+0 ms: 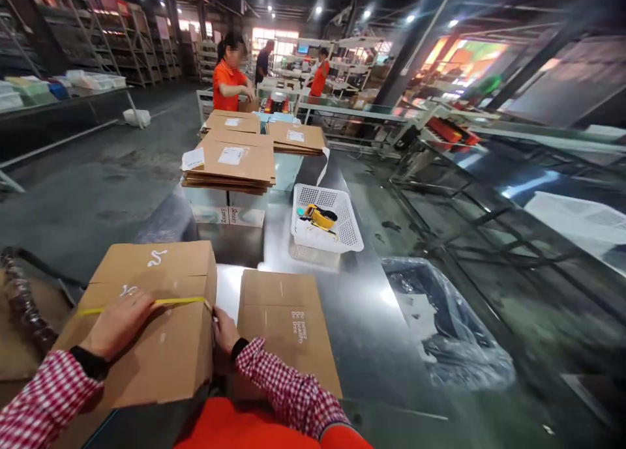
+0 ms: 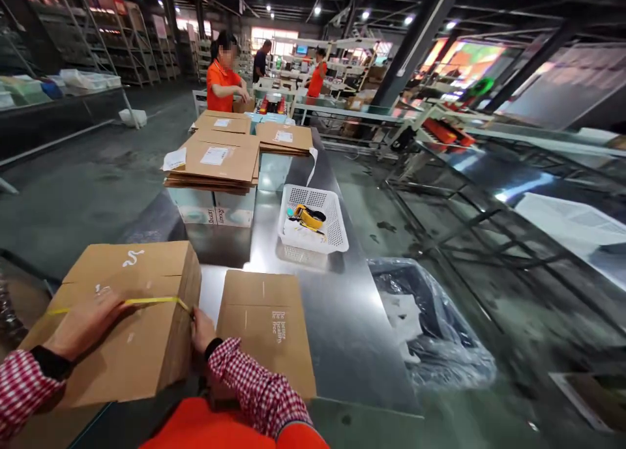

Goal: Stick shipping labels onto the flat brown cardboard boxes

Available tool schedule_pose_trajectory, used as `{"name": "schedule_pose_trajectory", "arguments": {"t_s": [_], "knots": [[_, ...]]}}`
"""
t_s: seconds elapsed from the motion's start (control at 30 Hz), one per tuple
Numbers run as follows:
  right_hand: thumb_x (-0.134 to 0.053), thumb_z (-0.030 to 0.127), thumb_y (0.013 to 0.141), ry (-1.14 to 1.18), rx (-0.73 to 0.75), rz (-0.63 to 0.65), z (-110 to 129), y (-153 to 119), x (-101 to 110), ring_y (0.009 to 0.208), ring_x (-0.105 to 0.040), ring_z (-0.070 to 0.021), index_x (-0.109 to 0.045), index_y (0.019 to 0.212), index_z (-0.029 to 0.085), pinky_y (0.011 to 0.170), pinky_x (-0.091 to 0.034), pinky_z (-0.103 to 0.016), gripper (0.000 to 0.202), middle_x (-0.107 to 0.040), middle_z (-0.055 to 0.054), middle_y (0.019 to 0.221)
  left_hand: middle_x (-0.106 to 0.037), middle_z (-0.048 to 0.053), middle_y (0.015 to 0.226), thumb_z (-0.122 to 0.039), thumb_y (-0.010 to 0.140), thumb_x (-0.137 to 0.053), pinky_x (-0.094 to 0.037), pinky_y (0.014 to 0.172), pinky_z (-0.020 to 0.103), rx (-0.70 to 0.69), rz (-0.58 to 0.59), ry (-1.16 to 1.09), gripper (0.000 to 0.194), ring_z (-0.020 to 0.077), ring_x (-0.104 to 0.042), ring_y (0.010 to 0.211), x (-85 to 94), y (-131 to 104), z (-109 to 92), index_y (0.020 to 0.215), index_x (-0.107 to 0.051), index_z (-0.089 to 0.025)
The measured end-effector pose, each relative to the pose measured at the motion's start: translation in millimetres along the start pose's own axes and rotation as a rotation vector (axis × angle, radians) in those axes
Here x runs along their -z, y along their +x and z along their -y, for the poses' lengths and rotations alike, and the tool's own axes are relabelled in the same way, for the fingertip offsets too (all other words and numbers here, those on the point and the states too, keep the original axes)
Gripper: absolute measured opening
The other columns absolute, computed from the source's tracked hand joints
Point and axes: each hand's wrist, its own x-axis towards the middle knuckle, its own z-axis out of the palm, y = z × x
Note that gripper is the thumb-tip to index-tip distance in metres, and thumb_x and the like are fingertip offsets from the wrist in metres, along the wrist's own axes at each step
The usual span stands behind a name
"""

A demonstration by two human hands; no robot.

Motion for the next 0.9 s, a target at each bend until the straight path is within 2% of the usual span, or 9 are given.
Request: {"name": "schedule_pose_trajectory", "arguments": {"t_s": [0.13, 0.33, 0.47, 0.53, 0.6, 0.7, 0.8, 0.9], "knots": [[-0.047, 0.011, 0.083, -0.002, -0.018, -0.040, -9, -15, -9, 0.099, -0.062, -0.0205, -0.061, 0.109, 0.018, 0.090, -0.049, -0.035, 0.030, -0.067, -0.008, 0.105, -0.059, 0.005, 0.069, -0.050, 0.094, -0.032, -0.040, 0.062, 0.032, 0.067, 0.054, 0.013, 0.046, 0.0222, -0.059, 0.065, 2.1, 1, 0, 0.073, -0.060, -0.020], [-0.053, 0.014, 0.082, -0.052, 0.020, -0.025, -15, 0, 0, 0.084, -0.058, -0.0157, -0.059, 0.085, 0.019, 0.078, -0.047, -0.027, 0.008, -0.063, -0.003, 0.088, -0.058, 0.006, 0.068, -0.052, 0.093, -0.028, -0.041, 0.064, 0.036, 0.087, 0.129, 0.101, 0.048, 0.0260, -0.057, 0.067, 7.1, 8, -2, 0.069, -0.057, -0.022], [-0.044, 0.016, 0.088, -0.109, 0.010, -0.043, -16, 9, 2, 0.071, -0.053, -0.0157, -0.054, 0.096, 0.018, 0.071, -0.045, -0.029, 0.013, -0.056, -0.001, 0.074, -0.060, 0.008, 0.076, -0.056, 0.092, -0.028, -0.043, 0.067, 0.039, 0.091, 0.187, 0.147, 0.049, 0.0285, -0.059, 0.074, 12.3, 4, -6, 0.080, -0.060, -0.020], [-0.042, 0.012, 0.087, -0.129, 0.022, -0.038, -15, 11, 1, 0.072, -0.053, -0.0162, -0.052, 0.102, 0.017, 0.071, -0.045, -0.030, 0.019, -0.055, -0.001, 0.075, -0.062, 0.010, 0.084, -0.054, 0.092, -0.030, -0.045, 0.070, 0.039, 0.111, 0.188, 0.130, 0.048, 0.0296, -0.060, 0.080, 14.1, 0, -9, 0.092, -0.062, -0.020], [-0.045, 0.007, 0.082, -0.139, 0.060, -0.016, -12, 11, 1, 0.080, -0.054, -0.0164, -0.052, 0.104, 0.017, 0.077, -0.044, -0.030, 0.025, -0.057, -0.003, 0.085, -0.064, 0.011, 0.091, -0.052, 0.093, -0.029, -0.046, 0.074, 0.040, 0.146, 0.182, 0.113, 0.048, 0.0307, -0.060, 0.087, 15.2, -3, -12, 0.102, -0.063, -0.019], [-0.052, 0.004, 0.077, -0.149, 0.114, 0.012, -8, 12, 2, 0.092, -0.053, -0.0165, -0.054, 0.098, 0.017, 0.085, -0.042, -0.029, 0.025, -0.057, -0.005, 0.099, -0.064, 0.012, 0.094, -0.048, 0.094, -0.026, -0.046, 0.080, 0.043, 0.193, 0.167, 0.086, 0.048, 0.0309, -0.059, 0.093, 15.6, -3, -20, 0.104, -0.062, -0.018], [-0.055, 0.010, 0.081, -0.162, 0.162, 0.068, -7, 15, 9, 0.088, -0.054, -0.0160, -0.057, 0.087, 0.019, 0.082, -0.042, -0.028, 0.011, -0.058, -0.002, 0.090, -0.066, 0.010, 0.095, -0.047, 0.094, -0.029, -0.045, 0.084, 0.042, 0.186, 0.123, 0.033, 0.043, 0.0287, -0.059, 0.093, 14.2, 8, -33, 0.101, -0.061, -0.018], [-0.057, 0.015, 0.083, -0.179, 0.197, 0.120, -7, 16, 17, 0.082, -0.054, -0.0156, -0.058, 0.083, 0.020, 0.077, -0.042, -0.026, 0.005, -0.058, 0.000, 0.084, -0.067, 0.012, 0.100, -0.041, 0.095, -0.033, -0.046, 0.083, 0.040, 0.131, 0.096, 0.000, 0.038, 0.0279, -0.059, 0.094, 10.5, 31, -57, 0.103, -0.061, -0.016]]}}
